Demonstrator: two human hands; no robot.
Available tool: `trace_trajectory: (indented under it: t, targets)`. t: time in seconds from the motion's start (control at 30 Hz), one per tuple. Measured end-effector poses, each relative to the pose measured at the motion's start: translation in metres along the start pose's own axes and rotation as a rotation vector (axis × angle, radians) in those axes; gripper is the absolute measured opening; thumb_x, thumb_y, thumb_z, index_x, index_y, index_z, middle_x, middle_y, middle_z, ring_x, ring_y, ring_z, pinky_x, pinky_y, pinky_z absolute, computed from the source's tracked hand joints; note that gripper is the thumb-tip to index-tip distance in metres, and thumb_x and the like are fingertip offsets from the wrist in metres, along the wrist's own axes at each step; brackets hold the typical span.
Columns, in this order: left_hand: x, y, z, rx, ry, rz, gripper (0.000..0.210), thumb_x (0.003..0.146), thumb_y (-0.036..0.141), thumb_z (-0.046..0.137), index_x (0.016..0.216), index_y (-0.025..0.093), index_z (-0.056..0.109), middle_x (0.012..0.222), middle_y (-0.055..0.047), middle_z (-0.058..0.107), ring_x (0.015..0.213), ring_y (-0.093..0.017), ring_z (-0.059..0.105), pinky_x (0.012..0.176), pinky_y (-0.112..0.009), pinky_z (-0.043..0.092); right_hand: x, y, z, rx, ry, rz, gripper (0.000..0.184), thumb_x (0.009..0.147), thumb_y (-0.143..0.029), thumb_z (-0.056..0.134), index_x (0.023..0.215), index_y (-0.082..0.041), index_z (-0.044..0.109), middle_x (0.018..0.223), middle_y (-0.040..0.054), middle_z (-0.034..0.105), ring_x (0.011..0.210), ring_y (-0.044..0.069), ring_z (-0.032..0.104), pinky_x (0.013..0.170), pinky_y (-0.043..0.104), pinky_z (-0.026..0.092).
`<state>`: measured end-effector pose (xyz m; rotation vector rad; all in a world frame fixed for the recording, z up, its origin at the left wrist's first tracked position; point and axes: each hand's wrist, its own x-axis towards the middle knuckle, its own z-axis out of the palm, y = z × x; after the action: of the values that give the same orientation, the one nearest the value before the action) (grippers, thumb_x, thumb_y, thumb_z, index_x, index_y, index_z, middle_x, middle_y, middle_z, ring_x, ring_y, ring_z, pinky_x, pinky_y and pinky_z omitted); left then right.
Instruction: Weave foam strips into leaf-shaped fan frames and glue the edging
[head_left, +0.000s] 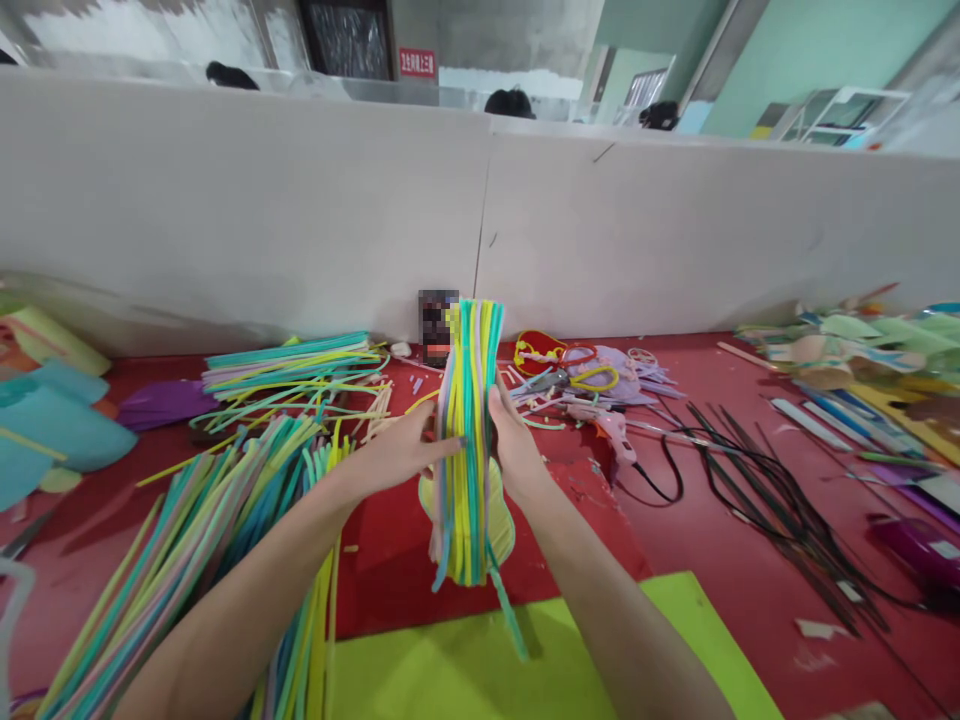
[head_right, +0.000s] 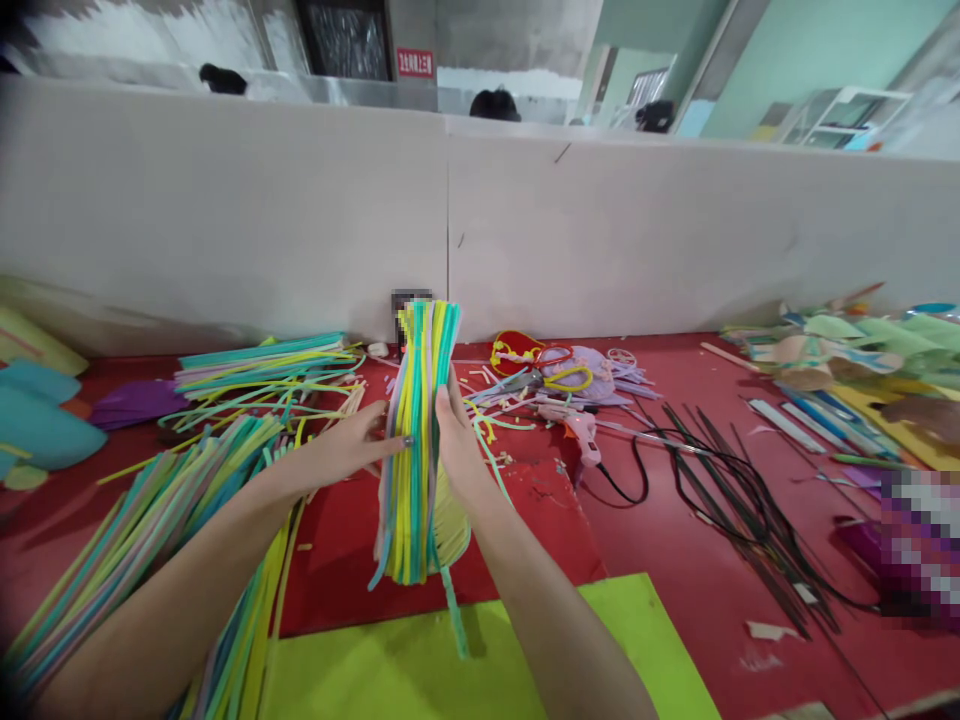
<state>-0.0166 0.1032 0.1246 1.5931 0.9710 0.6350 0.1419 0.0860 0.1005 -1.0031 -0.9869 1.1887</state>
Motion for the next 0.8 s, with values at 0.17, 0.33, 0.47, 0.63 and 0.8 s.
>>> trace_trajectory:
  t: [0.17,0.33,0.47,0.63,0.8]
  targets:
    - [0.006,-0.001,0.002,-0.012,0.091,0.031,0.056,0.077,0.046,0.057,0.125,0.018,0.048,0.116,-0.011,0.061,0.102,-0.024,0.060,0.077,-0.032,0.051,0.001,-0.012,-0.005,0.007,0.081,-0.029,0.080,0.068,-0.041,0.069,0.138,-0.036,0.029,0.106,0.0009,0.062,0.084,0.016,0.062,0.072,0.031,0.053]
    - [0.006,0.002,0.005,0.120,0.119,0.076,0.059,0.070,0.046,0.066,0.120,0.018,0.055,0.117,-0.009,0.062,0.105,-0.028,0.058,0.089,-0.037,0.045,0.000,-0.018,-0.002,0.037,0.101,-0.042,0.073,0.067,-0.041,0.070,0.132,-0.030,0.039,0.103,0.0032,0.063,0.081,0.016,0.062,0.068,0.029,0.054]
    - [0.003,0.005,0.005,0.039,0.212,0.109,0.046,0.078,0.047,0.056,0.112,0.017,0.060,0.113,-0.008,0.064,0.106,-0.026,0.056,0.091,-0.035,0.043,0.002,-0.026,-0.007,0.067,0.046,0.015,0.056,0.065,-0.040,0.070,0.117,-0.026,0.055,0.107,0.0035,0.063,0.082,0.016,0.062,0.068,0.031,0.055]
    - [0.003,0.002,0.006,-0.237,0.407,-0.078,0.042,0.070,0.047,0.063,0.102,0.018,0.064,0.104,-0.006,0.067,0.102,-0.024,0.059,0.085,-0.031,0.046,0.006,-0.031,-0.019,0.136,-0.030,0.036,0.040,0.066,-0.037,0.069,0.104,-0.024,0.063,0.106,0.0023,0.066,0.082,0.017,0.063,0.063,0.028,0.053]
    - [0.005,-0.001,0.003,-0.334,0.322,-0.064,0.047,0.072,0.047,0.060,0.109,0.017,0.061,0.099,-0.006,0.069,0.093,-0.023,0.062,0.082,-0.033,0.048,0.008,-0.027,-0.022,0.123,-0.054,0.027,0.045,0.066,-0.038,0.069,0.108,-0.024,0.060,0.110,0.0037,0.064,0.085,0.019,0.063,0.063,0.028,0.053]
